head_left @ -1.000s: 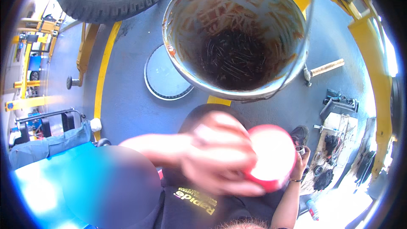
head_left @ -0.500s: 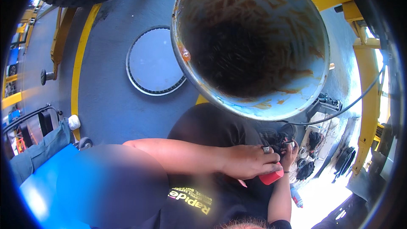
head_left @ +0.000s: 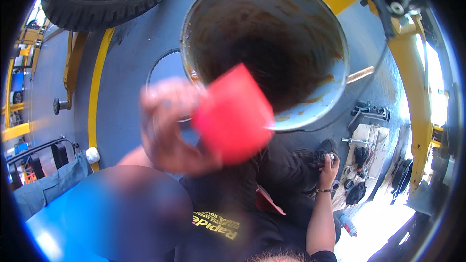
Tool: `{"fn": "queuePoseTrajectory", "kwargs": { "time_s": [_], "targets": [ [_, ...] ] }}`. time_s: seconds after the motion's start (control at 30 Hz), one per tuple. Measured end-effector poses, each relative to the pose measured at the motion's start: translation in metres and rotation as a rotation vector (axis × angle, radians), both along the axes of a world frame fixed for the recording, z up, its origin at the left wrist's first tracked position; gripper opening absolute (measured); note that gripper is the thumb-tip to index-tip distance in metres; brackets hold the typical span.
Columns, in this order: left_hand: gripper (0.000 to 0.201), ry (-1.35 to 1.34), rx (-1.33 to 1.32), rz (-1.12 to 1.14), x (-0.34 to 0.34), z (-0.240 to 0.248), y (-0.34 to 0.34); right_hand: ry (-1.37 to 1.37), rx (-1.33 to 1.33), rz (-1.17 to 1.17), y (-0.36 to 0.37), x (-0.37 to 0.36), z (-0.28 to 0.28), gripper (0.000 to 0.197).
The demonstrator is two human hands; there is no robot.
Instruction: The person scoops grease from a bucket using a red cup and applies it by hand to a metal bearing. They rotate the bearing to spread the grease evenly across the surface.
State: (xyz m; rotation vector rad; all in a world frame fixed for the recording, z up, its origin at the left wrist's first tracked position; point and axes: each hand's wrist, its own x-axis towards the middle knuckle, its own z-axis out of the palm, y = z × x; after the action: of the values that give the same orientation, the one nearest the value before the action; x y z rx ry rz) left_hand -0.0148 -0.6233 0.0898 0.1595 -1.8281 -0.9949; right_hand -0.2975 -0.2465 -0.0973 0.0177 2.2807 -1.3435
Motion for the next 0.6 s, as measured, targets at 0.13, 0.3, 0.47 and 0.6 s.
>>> {"fn": "queuePoseTrajectory", "kwargs": {
  "time_s": [0.13, 0.3, 0.47, 0.6],
  "targets": [
    [0.055, -0.765, -0.495, 0.059, -0.058, 0.04, -0.07, 0.401, 0.189, 0.278, 0.012, 0.01, -0.029, 0.047],
    [0.049, -1.572, -0.529, -0.309, -0.162, -0.011, -0.087, 0.415, 0.349, 0.27, -0.006, 0.022, -0.003, 0.054],
    [0.038, -1.961, -0.766, -0.464, -0.225, -0.117, -0.095, 0.421, 0.313, 0.236, -0.004, 0.023, -0.012, 0.053],
    [0.036, -2.052, -0.855, -0.586, -0.252, -0.167, -0.108, 0.399, 0.279, 0.197, 0.007, 0.023, -0.02, 0.052]
  ]
}}
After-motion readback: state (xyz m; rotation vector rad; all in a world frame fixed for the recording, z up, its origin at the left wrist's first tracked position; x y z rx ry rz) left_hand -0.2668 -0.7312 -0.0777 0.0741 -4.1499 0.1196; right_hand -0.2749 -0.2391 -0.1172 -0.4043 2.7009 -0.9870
